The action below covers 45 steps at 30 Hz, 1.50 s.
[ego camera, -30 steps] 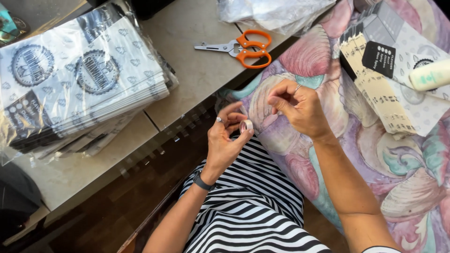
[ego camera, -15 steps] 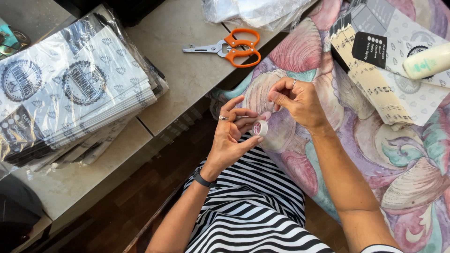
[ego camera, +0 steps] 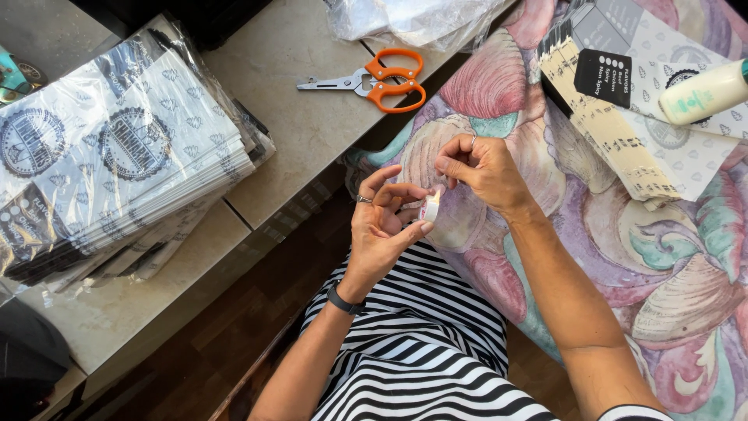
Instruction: The person cuts small strips of tape with scissors, attaches them to a table edge, and uses the strips to seal the tops of folded paper bags.
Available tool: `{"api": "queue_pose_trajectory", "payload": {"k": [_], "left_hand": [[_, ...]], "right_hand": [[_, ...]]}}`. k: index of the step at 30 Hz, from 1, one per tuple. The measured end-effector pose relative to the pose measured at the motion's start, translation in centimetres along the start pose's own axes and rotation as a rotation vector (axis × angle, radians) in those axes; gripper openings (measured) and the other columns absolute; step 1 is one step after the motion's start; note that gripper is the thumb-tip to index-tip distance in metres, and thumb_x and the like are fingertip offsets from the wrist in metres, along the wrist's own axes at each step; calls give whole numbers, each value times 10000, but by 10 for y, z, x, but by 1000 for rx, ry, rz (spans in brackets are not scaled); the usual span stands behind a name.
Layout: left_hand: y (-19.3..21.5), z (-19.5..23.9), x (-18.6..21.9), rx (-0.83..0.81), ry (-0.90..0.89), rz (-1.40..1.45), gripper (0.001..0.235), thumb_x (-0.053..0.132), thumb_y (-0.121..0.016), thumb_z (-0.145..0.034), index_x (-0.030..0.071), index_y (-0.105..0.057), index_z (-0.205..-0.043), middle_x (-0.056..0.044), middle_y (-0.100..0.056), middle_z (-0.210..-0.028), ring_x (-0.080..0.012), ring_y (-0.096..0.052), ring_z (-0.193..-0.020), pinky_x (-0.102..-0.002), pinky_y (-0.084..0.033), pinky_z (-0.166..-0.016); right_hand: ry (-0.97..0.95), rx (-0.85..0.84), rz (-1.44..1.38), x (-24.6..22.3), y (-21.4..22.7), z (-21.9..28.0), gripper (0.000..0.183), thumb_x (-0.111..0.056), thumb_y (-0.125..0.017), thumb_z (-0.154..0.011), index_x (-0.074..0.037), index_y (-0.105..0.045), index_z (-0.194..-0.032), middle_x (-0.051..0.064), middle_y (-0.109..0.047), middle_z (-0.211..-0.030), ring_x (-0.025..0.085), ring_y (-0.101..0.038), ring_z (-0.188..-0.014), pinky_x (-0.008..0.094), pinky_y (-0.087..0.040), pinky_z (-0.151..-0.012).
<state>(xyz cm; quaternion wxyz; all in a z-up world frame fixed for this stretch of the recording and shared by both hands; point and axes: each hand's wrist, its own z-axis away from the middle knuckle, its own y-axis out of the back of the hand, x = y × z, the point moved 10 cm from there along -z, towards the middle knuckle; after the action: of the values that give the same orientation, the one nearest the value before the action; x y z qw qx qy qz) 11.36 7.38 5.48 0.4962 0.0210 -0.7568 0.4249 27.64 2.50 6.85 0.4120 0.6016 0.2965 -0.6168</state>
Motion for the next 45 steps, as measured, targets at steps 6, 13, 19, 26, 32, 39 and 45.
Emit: {"api": "queue_pose_trajectory", "payload": {"k": [6,13,19,26,32,39,45], "left_hand": [[0,-2,8,35,-7,-44,851,-77,-815,-825,18,-334,-1521,-179,-667,-1142,-229,-682,-1081,-327,-605,-911],[-1,-6,10,57,-47,-8,841,-84,-811,-829,15,-336,-1516,-200,-660,-1177,-236,-676,-1083,-338,-601,-913],[9,-19,27,138,-86,16,856,-81,-839,-798,54,-374,-1504,-172,-633,-1249,-232,-684,-1098,-308,-613,-905],[59,-64,79,222,-242,-381,870,-64,-860,-814,106,-352,-1500,-132,-614,-1223,-247,-692,-1087,-319,-624,-916],[91,-89,95,407,-408,-1140,891,-163,-784,-833,28,-267,-1533,-203,-534,-1227,-369,-646,-1108,-422,-610,-934],[96,-100,83,404,-352,-1353,954,-176,-795,-771,3,-253,-1534,-233,-466,-1246,-437,-629,-1118,-483,-615,-942],[108,-100,63,377,-377,-1448,904,-120,-812,-778,-62,-299,-1519,-280,-455,-1307,-525,-546,-1215,-578,-516,-1056]], "right_hand": [[-18,17,-33,16,4,-5,52,-48,-754,-921,-22,-734,-880,91,-652,-579,41,-528,-496,123,-343,-467],[-55,5,-69,31,2,-6,39,-35,-747,-883,-6,-732,-861,105,-685,-630,75,-604,-504,125,-362,-444],[-88,39,-178,25,-3,-15,192,-137,-741,-961,12,-707,-845,124,-611,-537,56,-458,-392,140,-276,-372],[-84,197,-237,52,31,-27,235,-235,-687,-1038,-29,-700,-925,139,-718,-782,108,-632,-473,134,-351,-352],[-39,204,-148,72,37,-30,146,-124,-691,-1015,-5,-697,-931,125,-688,-686,71,-526,-356,142,-297,-285],[27,177,-93,81,41,-31,119,-86,-696,-1022,26,-700,-982,173,-715,-790,133,-653,-495,171,-468,-378],[64,136,-11,96,42,-33,115,-71,-662,-1062,40,-671,-1035,166,-686,-750,132,-606,-447,190,-453,-355]]}}
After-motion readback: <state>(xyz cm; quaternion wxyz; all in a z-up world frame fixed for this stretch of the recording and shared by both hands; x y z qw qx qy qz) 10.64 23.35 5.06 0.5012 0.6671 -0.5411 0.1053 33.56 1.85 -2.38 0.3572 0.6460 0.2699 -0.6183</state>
